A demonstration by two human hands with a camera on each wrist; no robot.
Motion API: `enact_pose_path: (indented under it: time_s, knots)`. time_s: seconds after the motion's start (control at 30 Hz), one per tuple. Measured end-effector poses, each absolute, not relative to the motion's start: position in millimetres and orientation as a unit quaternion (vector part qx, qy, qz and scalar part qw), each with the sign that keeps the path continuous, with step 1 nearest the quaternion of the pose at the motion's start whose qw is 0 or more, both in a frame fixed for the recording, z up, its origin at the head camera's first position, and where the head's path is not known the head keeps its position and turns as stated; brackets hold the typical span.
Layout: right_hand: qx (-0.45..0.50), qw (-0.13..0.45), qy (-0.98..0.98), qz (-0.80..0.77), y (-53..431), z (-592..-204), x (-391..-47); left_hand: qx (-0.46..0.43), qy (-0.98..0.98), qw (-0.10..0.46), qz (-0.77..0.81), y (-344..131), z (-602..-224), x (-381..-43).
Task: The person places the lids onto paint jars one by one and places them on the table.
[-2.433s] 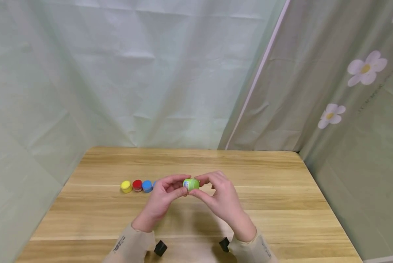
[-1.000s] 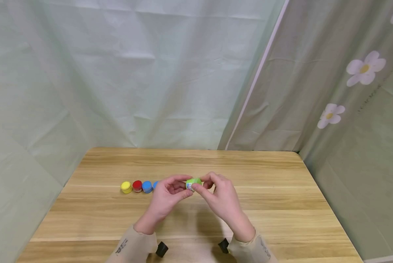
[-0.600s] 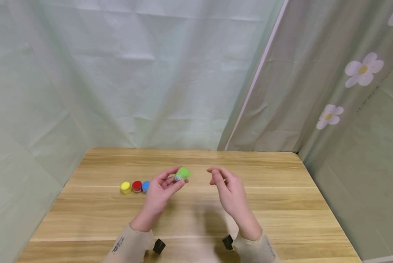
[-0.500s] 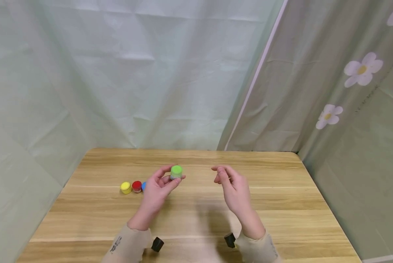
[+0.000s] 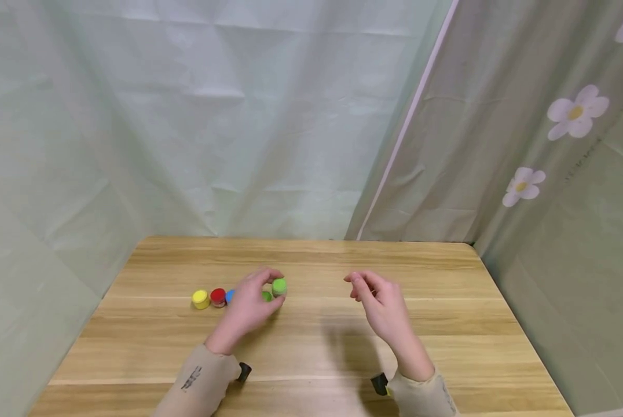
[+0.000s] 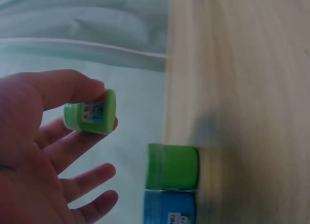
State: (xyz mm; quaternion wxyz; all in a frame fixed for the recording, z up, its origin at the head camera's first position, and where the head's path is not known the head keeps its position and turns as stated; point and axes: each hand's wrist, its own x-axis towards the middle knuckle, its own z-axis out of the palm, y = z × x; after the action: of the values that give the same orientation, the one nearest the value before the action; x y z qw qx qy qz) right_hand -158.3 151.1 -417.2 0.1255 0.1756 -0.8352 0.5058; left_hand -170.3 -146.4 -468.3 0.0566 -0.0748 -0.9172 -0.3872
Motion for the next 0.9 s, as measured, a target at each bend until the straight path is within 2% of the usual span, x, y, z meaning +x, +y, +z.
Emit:
enact_pose_path:
  time_s: [0.2, 0.67, 0.9]
  knots:
    - [0.184, 0.118, -0.847, 0.484, 153.2, -421.3, -160.2, -0.091, -0.947, 0.052, -0.305, -144.8, -480.4, -180.5]
    - [0.199, 0.118, -0.86, 0.455, 158.5, -422.5, -161.8, -0.119, -0.954, 0.05, -0.27, -141.8, -497.4, -192.9]
    - [0.19, 0.095, -0.889, 0.407, 174.1, -429.5, -173.2, -0.136, -0.944, 0.059, -0.293, -158.8, -480.7, -192.5]
